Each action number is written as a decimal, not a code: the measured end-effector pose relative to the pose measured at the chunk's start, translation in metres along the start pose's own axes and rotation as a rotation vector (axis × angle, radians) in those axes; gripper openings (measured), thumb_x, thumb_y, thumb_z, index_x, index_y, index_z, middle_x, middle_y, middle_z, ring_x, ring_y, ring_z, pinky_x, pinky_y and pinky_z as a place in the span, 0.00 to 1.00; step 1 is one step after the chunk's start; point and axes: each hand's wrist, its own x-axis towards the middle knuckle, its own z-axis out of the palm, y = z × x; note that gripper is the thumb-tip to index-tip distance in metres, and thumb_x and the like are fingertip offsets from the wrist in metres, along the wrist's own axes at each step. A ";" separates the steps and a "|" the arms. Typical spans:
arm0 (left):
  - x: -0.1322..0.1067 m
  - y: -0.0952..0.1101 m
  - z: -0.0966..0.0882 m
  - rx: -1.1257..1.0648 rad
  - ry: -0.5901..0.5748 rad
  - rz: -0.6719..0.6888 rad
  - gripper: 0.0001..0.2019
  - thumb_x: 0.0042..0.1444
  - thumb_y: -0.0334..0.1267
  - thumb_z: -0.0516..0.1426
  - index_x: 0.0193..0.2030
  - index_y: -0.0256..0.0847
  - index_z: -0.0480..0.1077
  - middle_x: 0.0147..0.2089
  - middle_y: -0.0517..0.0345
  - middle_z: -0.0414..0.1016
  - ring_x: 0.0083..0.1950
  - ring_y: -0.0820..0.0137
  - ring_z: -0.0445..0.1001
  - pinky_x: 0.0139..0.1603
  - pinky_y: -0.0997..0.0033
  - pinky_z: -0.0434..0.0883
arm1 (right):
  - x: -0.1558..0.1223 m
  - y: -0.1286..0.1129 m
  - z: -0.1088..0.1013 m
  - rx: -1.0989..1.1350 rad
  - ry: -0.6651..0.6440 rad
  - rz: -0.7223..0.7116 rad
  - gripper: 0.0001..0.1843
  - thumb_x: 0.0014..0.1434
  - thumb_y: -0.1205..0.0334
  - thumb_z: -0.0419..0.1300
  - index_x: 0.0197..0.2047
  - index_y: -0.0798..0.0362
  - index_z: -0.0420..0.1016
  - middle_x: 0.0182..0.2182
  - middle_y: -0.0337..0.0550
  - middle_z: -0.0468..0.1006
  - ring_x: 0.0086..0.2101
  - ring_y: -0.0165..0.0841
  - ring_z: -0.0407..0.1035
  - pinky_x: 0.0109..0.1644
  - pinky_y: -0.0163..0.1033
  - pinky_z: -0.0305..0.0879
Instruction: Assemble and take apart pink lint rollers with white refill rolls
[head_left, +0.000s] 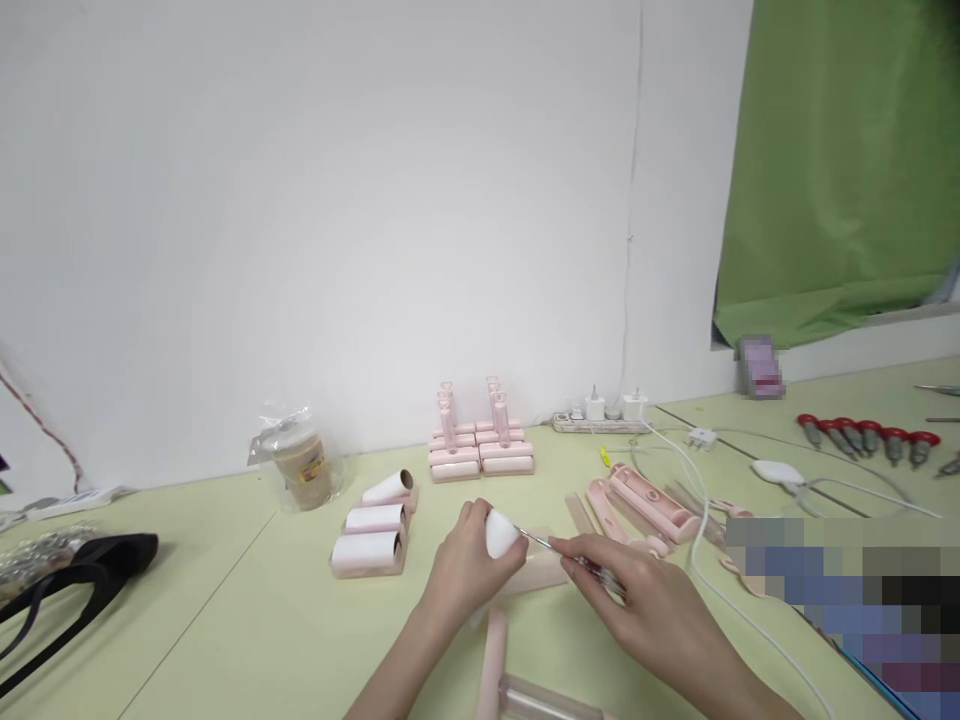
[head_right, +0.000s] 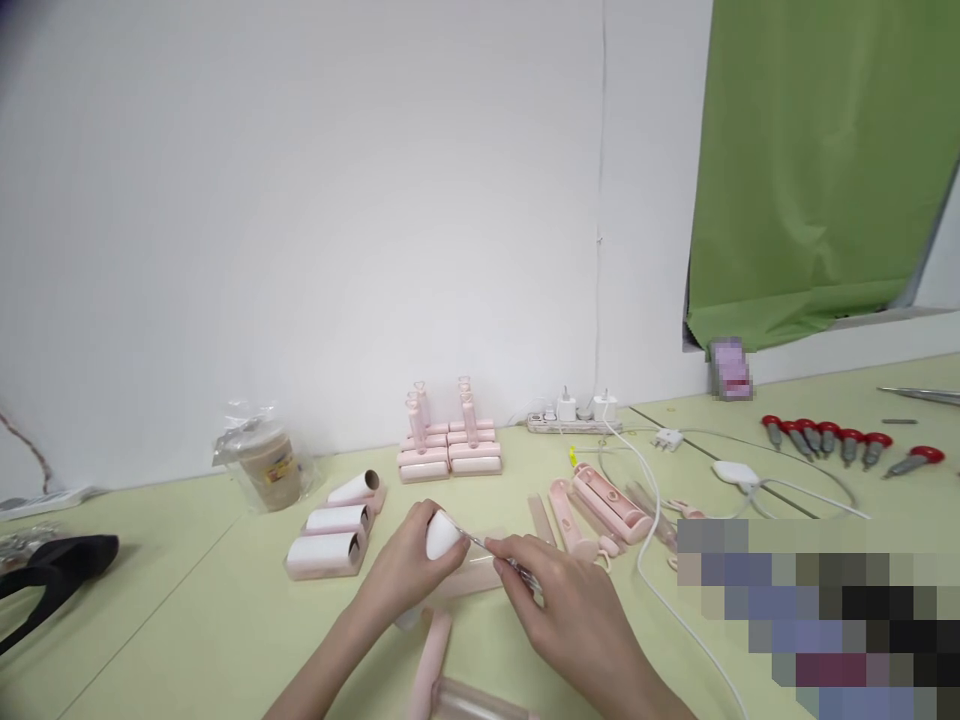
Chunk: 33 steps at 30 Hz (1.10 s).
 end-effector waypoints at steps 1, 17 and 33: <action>0.003 0.001 0.001 0.006 -0.003 0.003 0.09 0.49 0.46 0.49 0.33 0.43 0.57 0.37 0.59 0.64 0.37 0.66 0.68 0.35 0.70 0.63 | 0.001 0.002 0.000 -0.010 0.010 0.001 0.13 0.59 0.58 0.47 0.41 0.41 0.71 0.36 0.30 0.78 0.33 0.31 0.73 0.29 0.33 0.67; 0.010 -0.013 0.011 0.155 -0.087 -0.007 0.11 0.48 0.47 0.50 0.33 0.43 0.58 0.36 0.58 0.65 0.33 0.66 0.69 0.28 0.71 0.59 | 0.000 0.015 0.015 -0.098 -0.031 -0.009 0.14 0.59 0.58 0.46 0.39 0.43 0.72 0.33 0.32 0.79 0.30 0.32 0.74 0.26 0.33 0.66; 0.007 -0.010 0.011 0.180 -0.127 -0.029 0.12 0.47 0.48 0.51 0.32 0.42 0.60 0.35 0.58 0.67 0.31 0.66 0.69 0.26 0.71 0.59 | -0.003 0.016 0.015 -0.060 -0.022 0.013 0.14 0.59 0.59 0.46 0.40 0.44 0.72 0.34 0.35 0.79 0.30 0.33 0.74 0.28 0.34 0.66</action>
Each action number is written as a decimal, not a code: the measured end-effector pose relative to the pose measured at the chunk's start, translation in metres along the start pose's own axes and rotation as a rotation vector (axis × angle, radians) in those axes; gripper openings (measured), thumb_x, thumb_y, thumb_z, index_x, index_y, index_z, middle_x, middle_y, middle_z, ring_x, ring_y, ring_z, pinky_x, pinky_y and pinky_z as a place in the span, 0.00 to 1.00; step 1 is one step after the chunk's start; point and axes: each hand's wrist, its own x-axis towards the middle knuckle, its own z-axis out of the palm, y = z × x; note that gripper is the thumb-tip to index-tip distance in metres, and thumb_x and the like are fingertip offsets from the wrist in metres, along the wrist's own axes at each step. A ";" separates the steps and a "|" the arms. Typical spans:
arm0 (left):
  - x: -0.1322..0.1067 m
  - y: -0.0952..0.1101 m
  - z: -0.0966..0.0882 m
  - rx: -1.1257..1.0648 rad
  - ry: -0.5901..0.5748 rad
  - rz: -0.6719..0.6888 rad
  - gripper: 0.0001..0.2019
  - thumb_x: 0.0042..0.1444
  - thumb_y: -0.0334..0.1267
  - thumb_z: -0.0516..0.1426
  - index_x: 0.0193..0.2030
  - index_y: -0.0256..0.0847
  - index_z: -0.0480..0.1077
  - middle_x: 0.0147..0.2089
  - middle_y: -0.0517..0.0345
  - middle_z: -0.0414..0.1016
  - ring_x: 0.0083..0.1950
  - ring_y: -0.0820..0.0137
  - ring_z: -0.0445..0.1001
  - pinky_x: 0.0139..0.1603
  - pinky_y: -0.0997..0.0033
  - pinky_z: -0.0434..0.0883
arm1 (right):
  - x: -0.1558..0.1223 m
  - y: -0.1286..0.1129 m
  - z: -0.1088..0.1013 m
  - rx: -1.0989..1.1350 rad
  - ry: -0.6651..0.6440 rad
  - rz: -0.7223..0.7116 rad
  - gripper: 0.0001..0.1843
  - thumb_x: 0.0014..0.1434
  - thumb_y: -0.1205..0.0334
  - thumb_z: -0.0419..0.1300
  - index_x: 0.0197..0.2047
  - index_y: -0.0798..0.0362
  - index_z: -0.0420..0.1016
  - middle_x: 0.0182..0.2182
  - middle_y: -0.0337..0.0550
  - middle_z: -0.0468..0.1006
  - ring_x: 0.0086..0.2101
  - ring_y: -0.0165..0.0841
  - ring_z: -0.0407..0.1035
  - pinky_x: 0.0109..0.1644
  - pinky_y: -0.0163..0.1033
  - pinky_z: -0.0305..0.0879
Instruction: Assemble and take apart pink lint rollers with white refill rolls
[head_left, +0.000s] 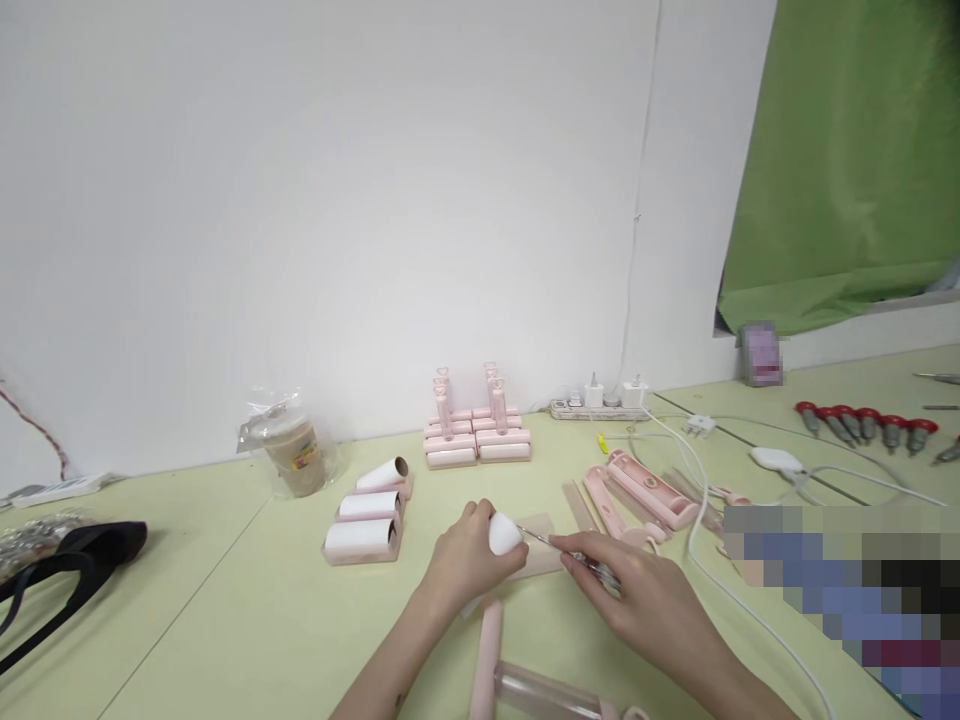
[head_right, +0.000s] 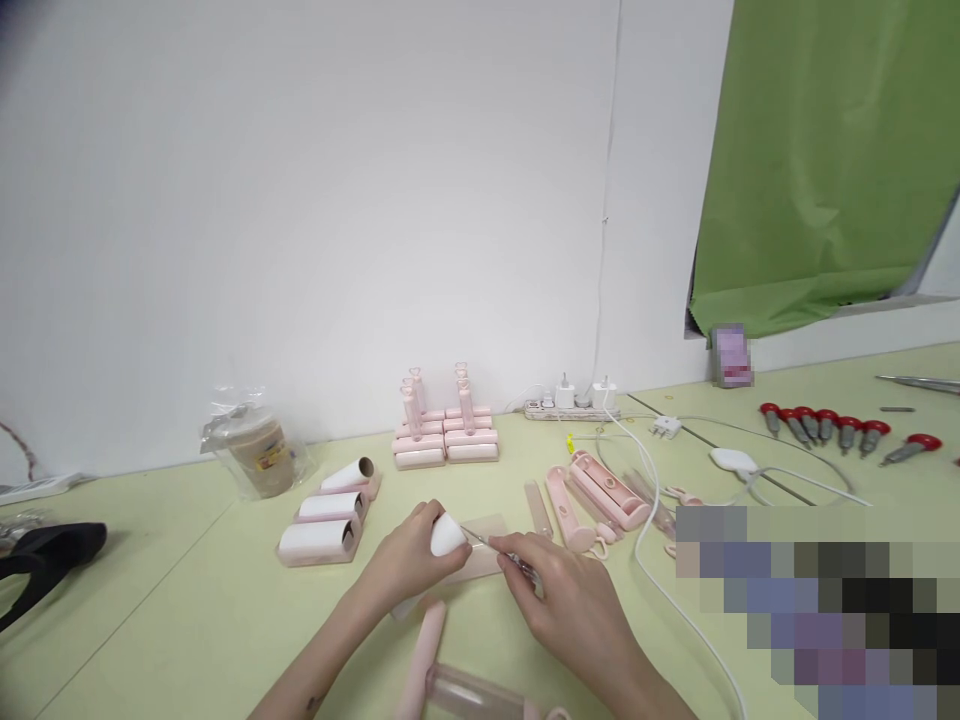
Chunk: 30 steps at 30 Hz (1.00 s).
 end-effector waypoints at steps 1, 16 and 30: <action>0.000 0.000 0.000 -0.002 0.001 0.000 0.12 0.47 0.48 0.51 0.32 0.42 0.60 0.35 0.58 0.67 0.32 0.66 0.69 0.27 0.71 0.59 | 0.000 0.000 0.000 -0.001 0.008 -0.003 0.14 0.58 0.59 0.46 0.40 0.44 0.72 0.34 0.35 0.79 0.29 0.32 0.74 0.27 0.34 0.66; 0.001 -0.006 -0.004 -0.016 -0.001 -0.012 0.13 0.46 0.49 0.51 0.33 0.42 0.61 0.36 0.57 0.66 0.32 0.66 0.69 0.28 0.72 0.60 | 0.007 0.018 0.002 0.147 0.085 0.199 0.15 0.58 0.52 0.48 0.43 0.46 0.70 0.28 0.37 0.77 0.24 0.31 0.71 0.24 0.34 0.64; 0.038 0.024 0.006 -0.794 0.182 0.340 0.14 0.48 0.39 0.56 0.42 0.42 0.60 0.39 0.59 0.69 0.40 0.69 0.67 0.41 0.72 0.64 | 0.089 -0.003 -0.013 0.768 0.321 0.001 0.10 0.56 0.55 0.52 0.36 0.52 0.67 0.36 0.44 0.73 0.39 0.34 0.68 0.45 0.40 0.63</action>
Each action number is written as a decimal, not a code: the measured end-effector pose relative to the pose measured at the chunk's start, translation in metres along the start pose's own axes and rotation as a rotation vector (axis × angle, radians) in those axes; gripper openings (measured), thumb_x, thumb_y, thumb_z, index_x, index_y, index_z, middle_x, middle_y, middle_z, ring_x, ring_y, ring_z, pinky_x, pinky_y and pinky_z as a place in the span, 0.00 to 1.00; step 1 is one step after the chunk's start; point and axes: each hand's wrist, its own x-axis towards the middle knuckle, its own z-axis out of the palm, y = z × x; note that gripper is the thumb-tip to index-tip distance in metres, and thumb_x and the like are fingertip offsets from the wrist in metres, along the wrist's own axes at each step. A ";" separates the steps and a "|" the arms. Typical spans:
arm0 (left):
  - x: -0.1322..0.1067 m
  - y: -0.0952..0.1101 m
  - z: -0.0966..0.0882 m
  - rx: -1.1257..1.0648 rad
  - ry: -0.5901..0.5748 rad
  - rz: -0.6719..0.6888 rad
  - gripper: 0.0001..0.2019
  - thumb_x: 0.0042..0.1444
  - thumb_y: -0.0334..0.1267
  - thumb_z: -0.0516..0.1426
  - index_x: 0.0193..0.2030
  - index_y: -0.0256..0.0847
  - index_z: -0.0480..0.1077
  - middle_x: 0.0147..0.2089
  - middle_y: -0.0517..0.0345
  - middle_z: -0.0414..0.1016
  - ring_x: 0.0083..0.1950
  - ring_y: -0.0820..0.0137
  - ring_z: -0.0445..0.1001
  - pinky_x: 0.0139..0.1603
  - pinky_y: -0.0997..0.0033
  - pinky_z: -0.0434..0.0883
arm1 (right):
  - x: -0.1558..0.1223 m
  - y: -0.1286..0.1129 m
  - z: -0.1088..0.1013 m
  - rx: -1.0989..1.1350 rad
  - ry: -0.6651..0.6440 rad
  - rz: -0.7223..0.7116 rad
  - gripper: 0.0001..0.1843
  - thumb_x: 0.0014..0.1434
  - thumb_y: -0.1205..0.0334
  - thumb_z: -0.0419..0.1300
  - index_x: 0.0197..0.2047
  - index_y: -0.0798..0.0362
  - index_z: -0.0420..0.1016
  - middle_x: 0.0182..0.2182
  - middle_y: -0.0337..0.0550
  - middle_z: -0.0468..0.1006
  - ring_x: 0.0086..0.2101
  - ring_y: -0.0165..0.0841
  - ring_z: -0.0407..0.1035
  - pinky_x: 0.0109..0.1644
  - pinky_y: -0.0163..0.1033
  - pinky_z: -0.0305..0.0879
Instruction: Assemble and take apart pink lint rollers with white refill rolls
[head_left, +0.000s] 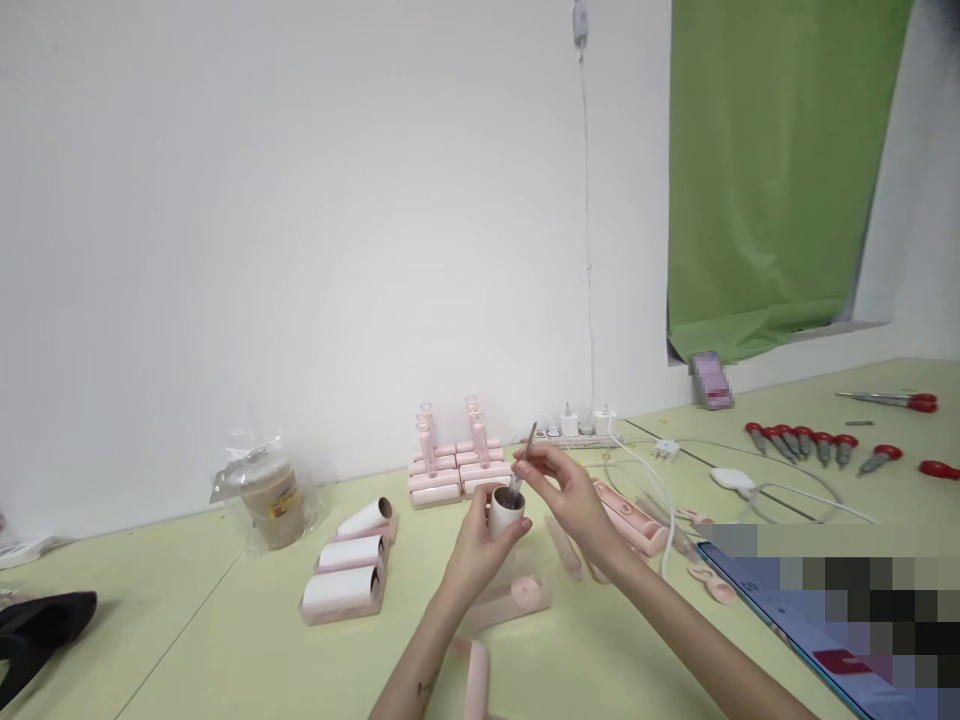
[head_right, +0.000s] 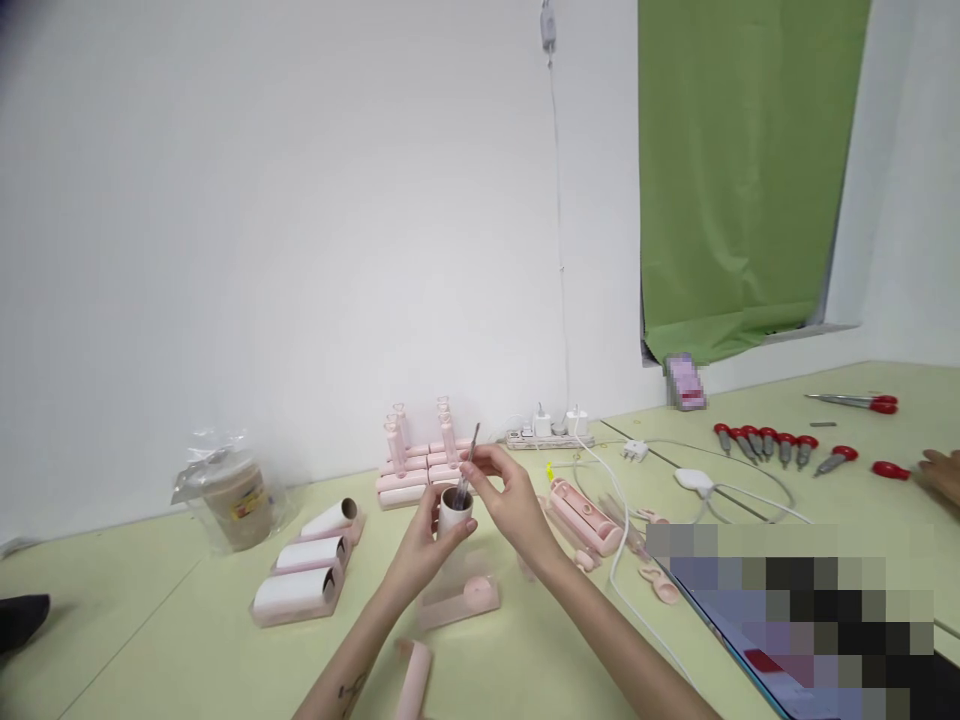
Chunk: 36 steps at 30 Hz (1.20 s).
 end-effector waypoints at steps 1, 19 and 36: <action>0.000 -0.001 0.000 -0.024 0.017 0.009 0.14 0.49 0.39 0.56 0.42 0.42 0.60 0.40 0.58 0.69 0.41 0.69 0.67 0.42 0.72 0.64 | -0.004 0.005 0.002 -0.012 -0.031 0.011 0.10 0.56 0.55 0.52 0.37 0.52 0.68 0.37 0.44 0.73 0.40 0.34 0.68 0.46 0.41 0.63; -0.007 0.020 -0.026 0.276 0.210 0.146 0.29 0.50 0.45 0.57 0.57 0.45 0.50 0.49 0.52 0.68 0.49 0.64 0.67 0.47 0.66 0.63 | -0.032 0.045 0.007 0.109 0.054 0.168 0.15 0.58 0.53 0.49 0.43 0.53 0.66 0.27 0.39 0.70 0.32 0.34 0.68 0.39 0.39 0.63; -0.024 -0.006 -0.031 0.824 -0.358 0.138 0.29 0.50 0.45 0.55 0.58 0.41 0.52 0.54 0.51 0.64 0.52 0.62 0.64 0.51 0.64 0.61 | -0.035 0.002 -0.032 0.101 0.109 0.119 0.13 0.58 0.54 0.48 0.39 0.52 0.67 0.22 0.36 0.64 0.24 0.30 0.64 0.29 0.35 0.60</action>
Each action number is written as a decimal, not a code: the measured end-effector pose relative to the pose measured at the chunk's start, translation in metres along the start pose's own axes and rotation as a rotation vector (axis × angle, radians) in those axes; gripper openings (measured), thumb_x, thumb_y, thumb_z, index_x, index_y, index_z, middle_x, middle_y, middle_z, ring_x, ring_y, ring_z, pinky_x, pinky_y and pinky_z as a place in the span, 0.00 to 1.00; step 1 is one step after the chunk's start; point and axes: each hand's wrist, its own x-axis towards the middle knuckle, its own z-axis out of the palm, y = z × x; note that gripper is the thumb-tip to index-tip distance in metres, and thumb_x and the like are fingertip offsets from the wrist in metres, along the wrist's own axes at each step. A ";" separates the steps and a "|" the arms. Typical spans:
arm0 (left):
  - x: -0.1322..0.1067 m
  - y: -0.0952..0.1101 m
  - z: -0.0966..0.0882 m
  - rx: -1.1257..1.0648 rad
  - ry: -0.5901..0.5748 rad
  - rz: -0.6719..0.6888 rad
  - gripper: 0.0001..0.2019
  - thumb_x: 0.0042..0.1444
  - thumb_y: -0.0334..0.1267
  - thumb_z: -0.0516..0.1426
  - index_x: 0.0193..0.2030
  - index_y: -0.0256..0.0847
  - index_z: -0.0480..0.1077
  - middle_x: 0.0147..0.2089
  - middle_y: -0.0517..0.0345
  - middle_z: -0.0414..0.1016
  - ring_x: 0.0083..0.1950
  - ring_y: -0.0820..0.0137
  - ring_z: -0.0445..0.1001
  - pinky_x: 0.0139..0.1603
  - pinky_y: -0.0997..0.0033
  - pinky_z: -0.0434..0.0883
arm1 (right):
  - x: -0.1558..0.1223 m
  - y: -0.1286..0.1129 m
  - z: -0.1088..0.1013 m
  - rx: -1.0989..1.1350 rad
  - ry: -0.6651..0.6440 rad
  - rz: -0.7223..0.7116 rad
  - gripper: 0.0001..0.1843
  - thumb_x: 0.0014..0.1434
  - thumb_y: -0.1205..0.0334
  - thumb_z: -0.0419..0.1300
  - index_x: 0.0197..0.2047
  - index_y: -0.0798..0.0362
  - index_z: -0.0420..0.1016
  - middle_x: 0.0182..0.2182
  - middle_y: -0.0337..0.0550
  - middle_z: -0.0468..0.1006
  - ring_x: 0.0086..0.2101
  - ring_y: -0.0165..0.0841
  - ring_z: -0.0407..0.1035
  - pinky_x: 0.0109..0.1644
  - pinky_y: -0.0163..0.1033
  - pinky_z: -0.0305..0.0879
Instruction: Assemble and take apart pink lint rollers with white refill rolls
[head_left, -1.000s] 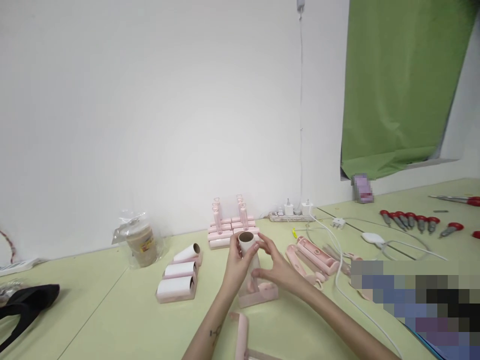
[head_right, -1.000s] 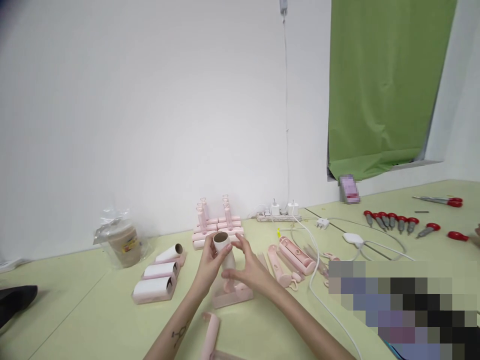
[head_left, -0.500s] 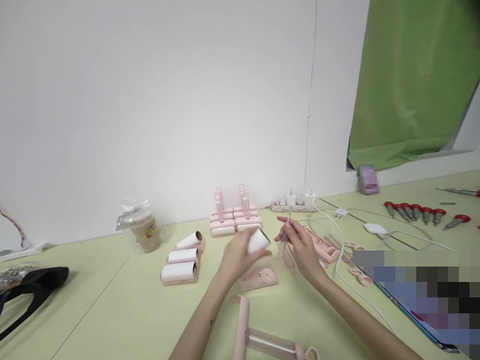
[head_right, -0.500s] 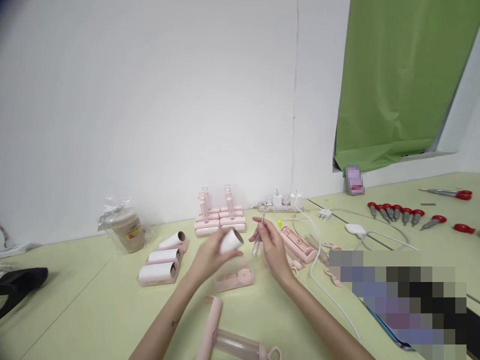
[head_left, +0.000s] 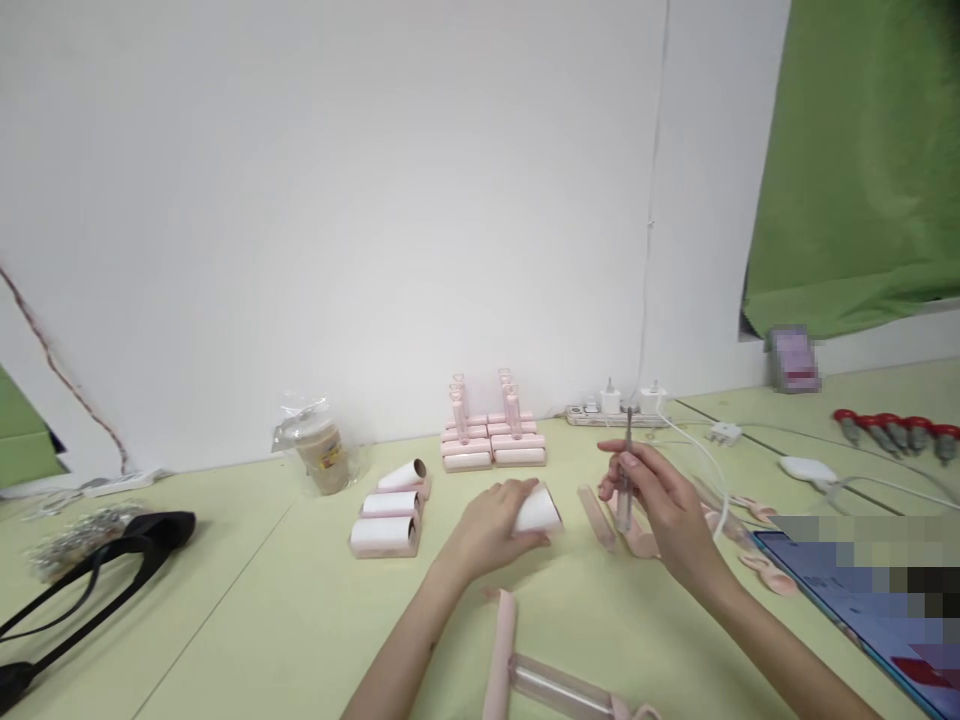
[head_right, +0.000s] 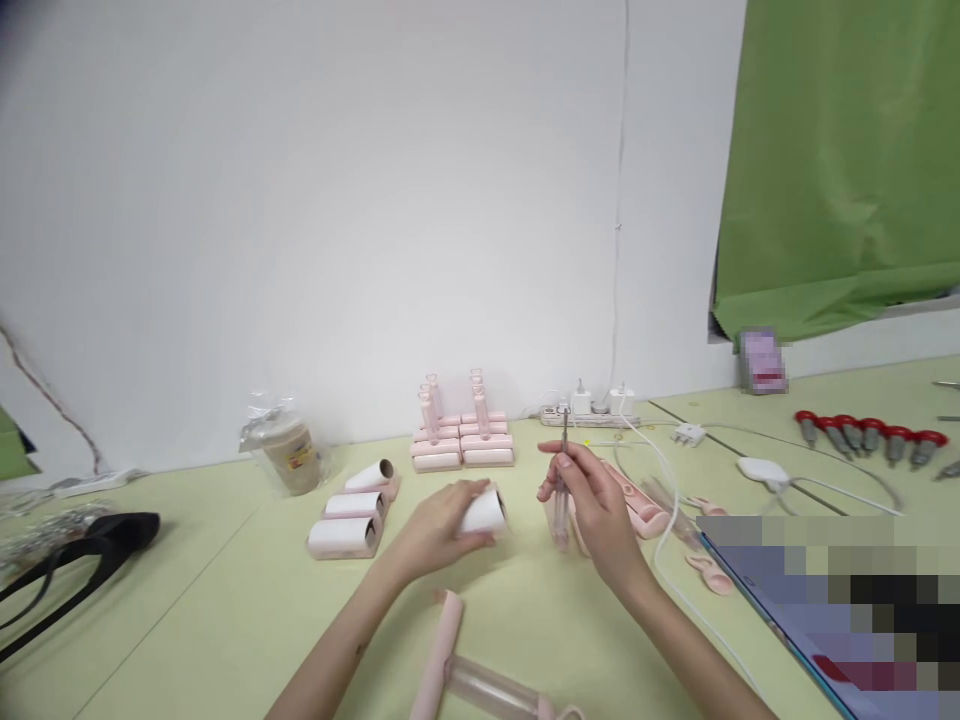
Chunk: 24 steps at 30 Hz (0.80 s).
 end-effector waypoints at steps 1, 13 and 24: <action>-0.010 -0.002 -0.013 0.004 0.030 -0.019 0.28 0.51 0.45 0.55 0.57 0.42 0.52 0.55 0.53 0.63 0.54 0.63 0.62 0.53 0.65 0.60 | -0.002 -0.001 -0.001 -0.062 -0.076 -0.017 0.12 0.58 0.55 0.47 0.36 0.51 0.67 0.21 0.36 0.65 0.24 0.30 0.64 0.29 0.35 0.60; -0.138 -0.099 -0.038 0.153 -0.117 -0.352 0.25 0.48 0.37 0.57 0.55 0.54 0.59 0.59 0.56 0.58 0.60 0.57 0.54 0.56 0.57 0.58 | -0.060 0.021 0.030 -0.944 -1.146 -0.114 0.22 0.37 0.45 0.61 0.33 0.49 0.72 0.29 0.40 0.76 0.29 0.40 0.68 0.25 0.34 0.50; -0.109 -0.011 0.015 -0.815 -0.031 -0.439 0.28 0.52 0.59 0.46 0.51 0.40 0.56 0.33 0.54 0.70 0.34 0.66 0.70 0.38 0.65 0.66 | -0.069 0.007 0.024 -1.004 -0.921 -0.436 0.14 0.42 0.56 0.57 0.35 0.48 0.64 0.19 0.32 0.75 0.19 0.33 0.67 0.22 0.34 0.45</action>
